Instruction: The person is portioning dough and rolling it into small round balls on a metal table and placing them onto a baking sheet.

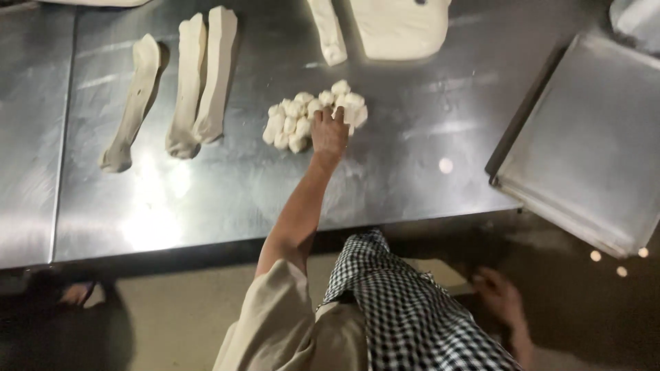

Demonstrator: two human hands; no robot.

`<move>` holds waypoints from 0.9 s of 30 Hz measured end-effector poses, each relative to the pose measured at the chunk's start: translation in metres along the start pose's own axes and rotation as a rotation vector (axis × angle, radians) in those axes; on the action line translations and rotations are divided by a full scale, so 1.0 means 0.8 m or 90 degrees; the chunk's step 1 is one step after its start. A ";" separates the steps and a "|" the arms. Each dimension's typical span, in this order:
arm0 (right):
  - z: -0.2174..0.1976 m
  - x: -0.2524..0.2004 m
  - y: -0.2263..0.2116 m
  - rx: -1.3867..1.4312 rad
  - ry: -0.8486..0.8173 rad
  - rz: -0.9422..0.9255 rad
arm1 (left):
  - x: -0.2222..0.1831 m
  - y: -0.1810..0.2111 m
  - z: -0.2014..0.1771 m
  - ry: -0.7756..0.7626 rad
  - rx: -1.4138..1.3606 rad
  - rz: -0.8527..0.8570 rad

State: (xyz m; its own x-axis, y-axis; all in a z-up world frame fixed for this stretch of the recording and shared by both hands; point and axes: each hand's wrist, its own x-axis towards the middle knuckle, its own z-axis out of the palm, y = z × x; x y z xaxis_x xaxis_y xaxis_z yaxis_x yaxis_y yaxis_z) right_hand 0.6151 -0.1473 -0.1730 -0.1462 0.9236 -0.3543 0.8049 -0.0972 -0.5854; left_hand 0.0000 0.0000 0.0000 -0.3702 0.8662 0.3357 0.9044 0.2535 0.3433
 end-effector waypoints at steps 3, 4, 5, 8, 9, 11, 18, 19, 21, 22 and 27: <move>-0.034 0.039 -0.233 0.012 -0.114 -0.079 | 0.044 -0.003 0.034 -0.039 0.062 0.059; -0.060 0.042 -0.321 0.026 -0.199 -0.088 | 0.046 0.006 0.033 -0.004 0.078 0.065; -0.093 0.042 -0.411 0.042 -0.283 -0.102 | 0.059 0.013 0.030 0.037 0.096 0.072; -0.053 0.156 -0.425 0.005 -0.273 -0.175 | -0.027 0.081 -0.028 -0.041 -0.158 0.156; -0.041 0.191 -0.451 0.001 -0.284 -0.172 | -0.050 0.095 -0.051 -0.046 -0.157 0.146; -0.012 0.264 -0.513 0.128 -0.162 -0.379 | -0.087 0.119 -0.101 -0.045 -0.531 0.132; 0.088 0.419 -0.674 -0.019 -0.065 -0.641 | -0.116 0.088 -0.087 -0.247 -0.506 -0.236; 0.103 0.442 -0.664 0.071 -0.036 -0.664 | -0.118 0.083 -0.094 -0.157 -0.412 -0.168; 0.056 0.418 -0.657 0.159 -0.018 -0.692 | -0.130 0.068 -0.104 -0.062 -0.316 -0.110; -0.001 0.371 -0.672 0.178 0.046 -0.670 | -0.141 0.058 -0.106 -0.062 -0.278 -0.120; -0.081 0.256 -0.484 -0.146 0.136 -0.779 | -0.207 -0.010 -0.053 -0.186 -0.075 -0.011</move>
State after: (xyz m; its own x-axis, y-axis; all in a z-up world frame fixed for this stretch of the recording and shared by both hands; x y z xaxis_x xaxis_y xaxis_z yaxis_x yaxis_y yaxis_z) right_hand 0.3108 0.1034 0.0286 -0.7857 0.4077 0.4653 0.2937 0.9078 -0.2994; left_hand 0.0449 -0.1637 -0.0214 -0.2936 0.9534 0.0691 0.8613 0.2325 0.4517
